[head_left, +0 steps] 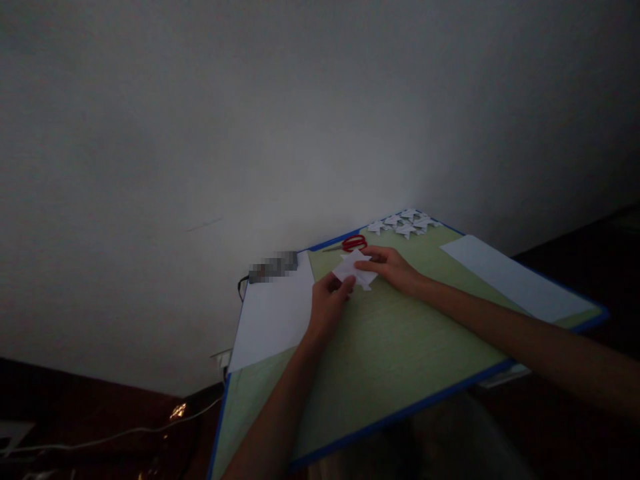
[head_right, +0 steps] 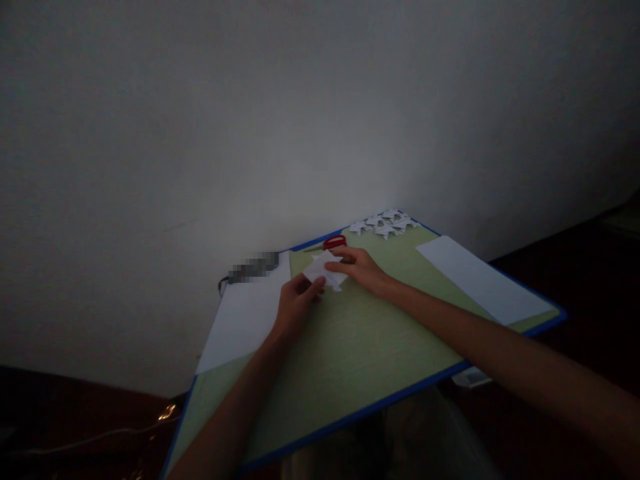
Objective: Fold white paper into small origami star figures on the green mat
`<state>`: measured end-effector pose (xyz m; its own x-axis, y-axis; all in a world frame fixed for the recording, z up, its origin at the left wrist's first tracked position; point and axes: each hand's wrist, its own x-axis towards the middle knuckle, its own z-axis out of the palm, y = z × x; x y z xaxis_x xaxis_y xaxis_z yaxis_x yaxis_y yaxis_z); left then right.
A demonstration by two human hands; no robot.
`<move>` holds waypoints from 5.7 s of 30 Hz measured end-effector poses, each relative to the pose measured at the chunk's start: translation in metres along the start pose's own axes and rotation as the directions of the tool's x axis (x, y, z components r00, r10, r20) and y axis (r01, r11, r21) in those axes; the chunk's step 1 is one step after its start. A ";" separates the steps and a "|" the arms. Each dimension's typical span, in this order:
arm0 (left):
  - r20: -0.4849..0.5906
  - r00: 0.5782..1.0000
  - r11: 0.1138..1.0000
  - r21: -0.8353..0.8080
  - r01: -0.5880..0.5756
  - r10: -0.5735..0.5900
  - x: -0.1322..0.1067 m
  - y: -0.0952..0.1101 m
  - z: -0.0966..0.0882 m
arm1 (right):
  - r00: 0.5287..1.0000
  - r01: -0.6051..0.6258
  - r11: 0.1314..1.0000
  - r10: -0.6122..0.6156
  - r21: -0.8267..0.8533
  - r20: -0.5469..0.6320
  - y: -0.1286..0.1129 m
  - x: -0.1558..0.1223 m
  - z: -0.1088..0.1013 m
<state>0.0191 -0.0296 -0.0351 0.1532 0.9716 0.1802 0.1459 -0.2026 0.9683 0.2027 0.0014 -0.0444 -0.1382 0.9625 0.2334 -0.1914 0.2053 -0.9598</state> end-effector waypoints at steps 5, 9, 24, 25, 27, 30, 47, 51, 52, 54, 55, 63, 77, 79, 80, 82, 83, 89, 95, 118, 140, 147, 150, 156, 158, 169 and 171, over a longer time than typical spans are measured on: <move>0.034 0.999 0.999 -0.033 -0.001 0.003 0.000 -0.002 0.000 | 0.997 -0.064 0.996 0.062 0.063 0.038 0.004 0.000 0.000; 0.044 0.999 0.999 -0.050 -0.007 0.009 0.000 -0.002 0.000 | 0.995 -0.075 0.993 0.069 0.095 0.067 0.004 -0.001 0.002; -0.110 0.994 0.997 0.073 0.031 -0.023 0.005 -0.008 -0.004 | 1.000 0.026 0.990 -0.027 -0.141 -0.002 0.000 0.000 0.001; -0.128 0.991 0.995 0.095 0.038 -0.026 0.006 -0.007 -0.005 | 1.000 0.025 0.988 -0.026 -0.150 -0.001 0.001 0.000 0.001; -0.150 0.989 0.992 0.123 0.040 -0.021 0.005 -0.006 -0.006 | 0.999 0.032 0.986 -0.032 -0.162 0.000 0.003 0.000 0.000; -0.158 0.987 0.993 0.114 0.017 0.001 0.005 -0.003 -0.007 | 0.999 0.039 0.986 -0.041 -0.163 -0.005 0.006 0.001 0.000; -0.174 0.984 0.994 -0.107 0.026 -0.045 0.009 -0.013 -0.004 | 0.999 0.043 0.969 -0.042 -0.242 0.009 -0.003 -0.002 0.000; -0.177 0.984 1.000 -0.011 0.021 -0.022 0.010 -0.013 -0.008 | 0.964 0.225 0.855 -0.265 -0.467 -0.022 -0.005 -0.005 0.000; -0.173 0.985 0.999 0.047 0.005 0.003 0.010 -0.012 -0.009 | 0.949 0.276 0.815 -0.316 -0.509 0.009 -0.006 -0.006 -0.001; -0.166 0.984 0.982 0.186 -0.039 0.070 0.008 -0.010 -0.009 | 0.917 0.379 0.740 -0.379 -0.556 0.121 -0.008 -0.008 -0.002; -0.161 0.982 0.966 0.253 -0.059 0.102 0.007 -0.009 -0.009 | 0.898 0.431 0.702 -0.399 -0.567 0.188 -0.010 -0.010 -0.002; -0.080 0.983 0.880 0.462 -0.112 0.167 0.002 -0.007 -0.004 | 0.785 0.615 0.533 -0.347 -0.581 0.513 -0.014 -0.018 0.001; -0.013 0.959 0.791 0.568 -0.226 0.283 0.003 -0.014 -0.004 | 0.832 0.537 0.540 -0.211 -0.648 0.514 0.005 -0.009 -0.003; 0.035 0.957 0.771 0.584 -0.254 0.289 0.003 -0.014 -0.004 | 0.833 0.538 0.534 -0.217 -0.653 0.509 0.006 -0.008 -0.005; 0.054 0.956 0.766 0.585 -0.265 0.289 0.003 -0.014 -0.004 | 0.831 0.542 0.532 -0.221 -0.651 0.511 0.006 -0.008 -0.005; 0.088 0.956 0.761 0.587 -0.277 0.281 0.004 -0.014 -0.006 | 0.824 0.551 0.534 -0.226 -0.641 0.520 0.006 -0.008 -0.007; 0.099 0.956 0.758 0.590 -0.279 0.275 0.004 -0.014 -0.006 | 0.820 0.555 0.536 -0.227 -0.636 0.525 0.005 -0.008 -0.007; 0.113 0.953 0.713 0.640 -0.286 0.280 0.003 -0.014 -0.007 | 0.810 0.560 0.528 -0.186 -0.639 0.556 -0.001 -0.010 -0.009; 0.174 0.935 0.641 0.688 -0.340 0.309 0.002 -0.012 -0.007 | 0.792 0.565 0.537 -0.137 -0.627 0.596 -0.009 -0.011 -0.010; 0.178 0.939 0.711 0.616 -0.339 0.294 0.004 -0.014 -0.011 | 0.792 0.576 0.494 -0.140 -0.651 0.594 -0.014 -0.008 -0.013; 0.190 0.943 0.723 0.606 -0.331 0.273 0.003 -0.012 -0.009 | 0.774 0.588 0.525 -0.147 -0.615 0.615 -0.014 -0.012 -0.013; 0.200 0.941 0.719 0.607 -0.338 0.274 0.003 -0.012 -0.010 | 0.767 0.591 0.533 -0.137 -0.606 0.627 -0.012 -0.012 -0.013; 0.201 0.940 0.713 0.612 -0.341 0.277 0.003 -0.011 -0.010 | 0.757 0.606 0.522 -0.146 -0.600 0.637 -0.010 -0.010 -0.013; 0.217 0.938 0.713 0.610 -0.347 0.271 0.004 -0.010 -0.010 | 0.747 0.620 0.508 -0.149 -0.598 0.648 -0.007 -0.007 -0.013; 0.215 0.939 0.724 0.599 -0.344 0.268 0.004 -0.009 -0.011 | 0.751 0.618 0.499 -0.147 -0.607 0.644 -0.007 -0.007 -0.013; 0.210 0.939 0.737 0.581 -0.345 0.273 0.004 -0.010 -0.011 | 0.799 0.576 0.461 -0.144 -0.675 0.584 -0.006 -0.008 -0.006; 0.208 0.941 0.736 0.585 -0.340 0.268 0.004 -0.010 -0.011 | 0.802 0.572 0.460 -0.142 -0.679 0.580 -0.007 -0.007 -0.005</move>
<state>0.0079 -0.0221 -0.0422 0.3869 0.8342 0.3931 0.6274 -0.5505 0.5508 0.2099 -0.0060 -0.0403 -0.6473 0.6401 0.4138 0.4927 0.7656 -0.4136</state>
